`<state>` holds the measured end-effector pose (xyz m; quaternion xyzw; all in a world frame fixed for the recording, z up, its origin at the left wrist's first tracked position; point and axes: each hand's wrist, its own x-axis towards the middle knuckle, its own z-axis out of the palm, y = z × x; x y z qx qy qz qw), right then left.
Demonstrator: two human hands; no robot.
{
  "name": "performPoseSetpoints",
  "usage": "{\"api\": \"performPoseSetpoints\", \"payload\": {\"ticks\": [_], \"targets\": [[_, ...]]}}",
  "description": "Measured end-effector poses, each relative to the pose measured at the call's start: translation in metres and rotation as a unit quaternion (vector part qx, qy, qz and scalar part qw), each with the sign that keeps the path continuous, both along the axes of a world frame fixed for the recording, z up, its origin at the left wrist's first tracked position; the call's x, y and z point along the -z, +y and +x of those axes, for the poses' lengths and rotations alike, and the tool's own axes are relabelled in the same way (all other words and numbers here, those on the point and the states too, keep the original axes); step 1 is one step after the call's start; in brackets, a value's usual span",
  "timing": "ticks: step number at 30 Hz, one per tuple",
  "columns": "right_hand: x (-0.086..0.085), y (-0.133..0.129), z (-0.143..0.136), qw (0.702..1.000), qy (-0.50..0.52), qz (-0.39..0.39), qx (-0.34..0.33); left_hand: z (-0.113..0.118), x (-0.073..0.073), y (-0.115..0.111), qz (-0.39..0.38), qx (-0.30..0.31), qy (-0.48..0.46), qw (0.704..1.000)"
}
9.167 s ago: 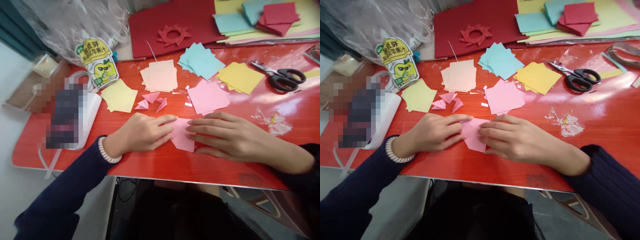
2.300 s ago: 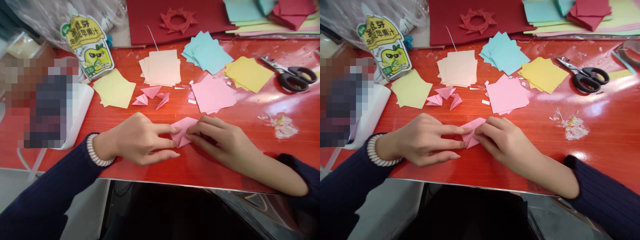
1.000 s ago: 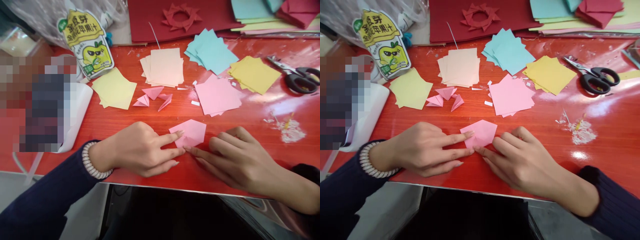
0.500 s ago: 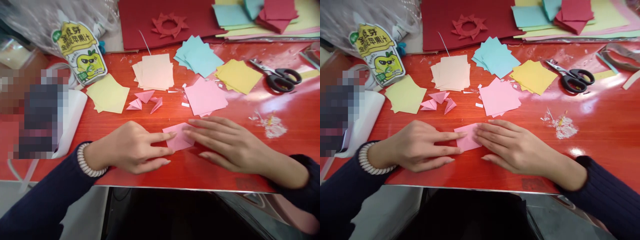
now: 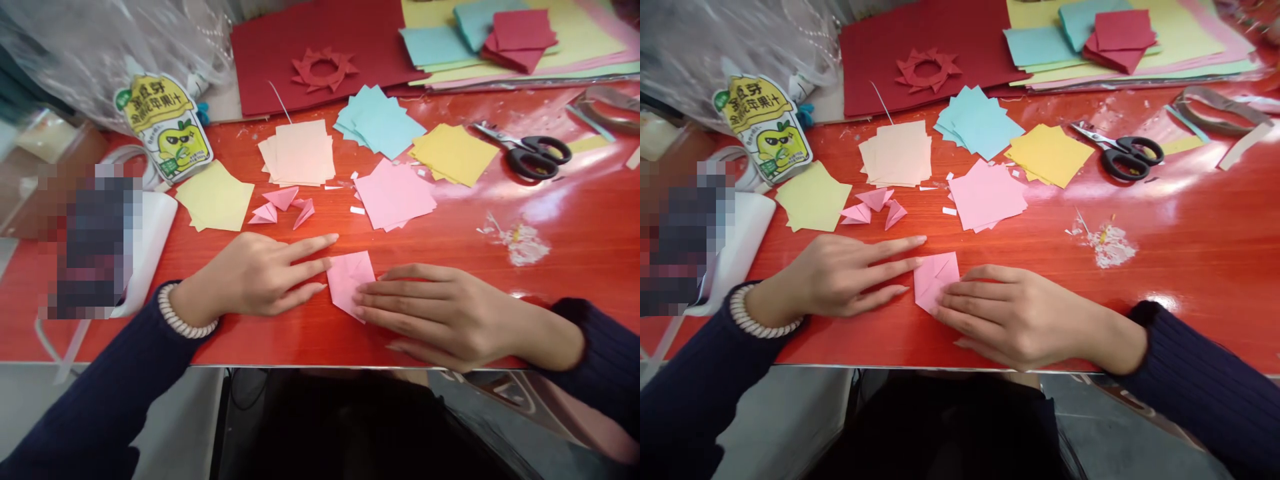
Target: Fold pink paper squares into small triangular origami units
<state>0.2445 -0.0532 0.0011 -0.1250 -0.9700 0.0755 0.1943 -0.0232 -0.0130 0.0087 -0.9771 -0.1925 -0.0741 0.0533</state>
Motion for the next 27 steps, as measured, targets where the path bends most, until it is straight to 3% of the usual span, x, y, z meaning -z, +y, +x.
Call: {"api": "performPoseSetpoints", "payload": {"ticks": [7,17,22,27], "targets": [[0.0034,0.0042,0.0038,0.999,-0.007,0.023,0.025,0.0014,0.0009,-0.0033,-0.032,0.047,-0.026,0.998],[0.0014,0.0058,0.0048,0.997,-0.043,0.063,0.029,0.0079,0.0007,-0.0058,-0.084,0.03,0.017,0.996],[-0.0011,0.0038,0.0028,0.989,-0.044,0.14,0.007,0.0092,0.0001,-0.0067,-0.088,0.026,0.011,0.996],[-0.0034,0.0062,0.0005,0.98,-0.05,0.185,0.046,0.0086,0.0032,-0.006,-0.08,0.03,-0.023,0.996]]}}
